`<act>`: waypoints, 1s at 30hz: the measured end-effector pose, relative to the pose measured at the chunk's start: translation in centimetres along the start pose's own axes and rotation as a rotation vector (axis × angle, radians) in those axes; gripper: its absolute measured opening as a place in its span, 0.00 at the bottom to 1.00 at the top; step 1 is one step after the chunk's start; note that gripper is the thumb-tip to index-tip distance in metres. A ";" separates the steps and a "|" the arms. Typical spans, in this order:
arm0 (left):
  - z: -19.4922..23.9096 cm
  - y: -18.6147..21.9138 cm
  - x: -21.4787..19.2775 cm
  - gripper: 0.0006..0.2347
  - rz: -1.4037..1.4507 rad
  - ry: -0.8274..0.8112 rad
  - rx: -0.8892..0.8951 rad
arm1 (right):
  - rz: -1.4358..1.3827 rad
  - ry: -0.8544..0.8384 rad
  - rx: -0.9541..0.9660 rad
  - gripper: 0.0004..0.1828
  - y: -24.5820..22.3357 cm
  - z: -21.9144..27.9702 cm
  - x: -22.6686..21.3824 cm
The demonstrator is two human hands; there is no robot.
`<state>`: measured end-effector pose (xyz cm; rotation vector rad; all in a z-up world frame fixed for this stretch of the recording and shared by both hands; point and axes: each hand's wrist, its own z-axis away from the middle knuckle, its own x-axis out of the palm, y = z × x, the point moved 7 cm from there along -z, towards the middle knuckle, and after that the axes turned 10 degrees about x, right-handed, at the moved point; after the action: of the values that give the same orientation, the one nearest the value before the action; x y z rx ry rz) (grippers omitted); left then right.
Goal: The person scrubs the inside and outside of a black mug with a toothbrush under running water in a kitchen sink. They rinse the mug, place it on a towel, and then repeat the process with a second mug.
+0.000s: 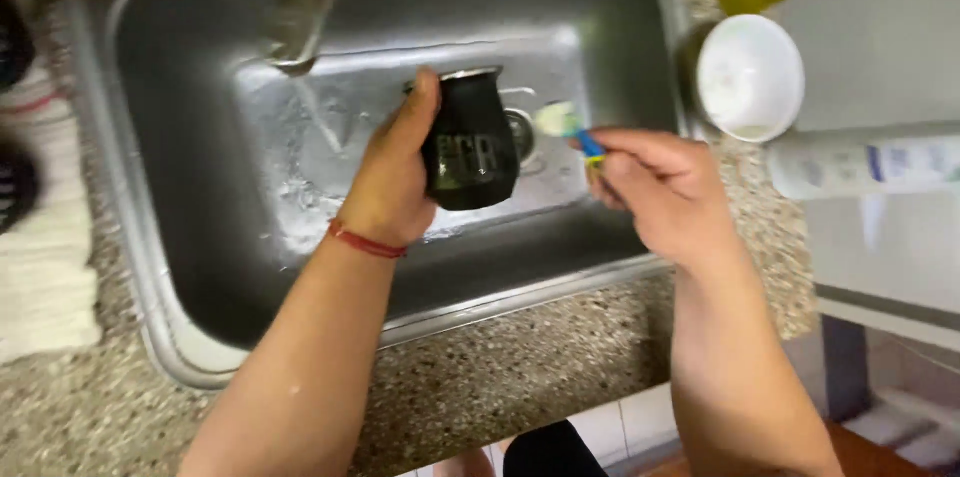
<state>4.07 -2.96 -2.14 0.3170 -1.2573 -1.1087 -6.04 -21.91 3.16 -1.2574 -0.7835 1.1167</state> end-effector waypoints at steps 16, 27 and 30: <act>-0.9 -1.1 -0.4 0.33 -0.027 -0.084 -0.284 | 0.632 -0.296 -0.130 0.06 1.1 -3.5 4.4; -1.6 -1.6 -0.9 0.33 0.155 -0.179 -0.247 | 0.554 -0.322 -0.502 0.06 0.2 -2.1 6.6; -1.4 -1.7 -0.1 0.35 0.302 -0.297 -0.309 | 0.452 -0.350 -0.595 0.10 0.0 -2.1 6.6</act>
<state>4.47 -4.25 -3.95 -0.2726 -1.3161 -1.0910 -2.04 -16.36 1.94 -1.8241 -1.1881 1.5619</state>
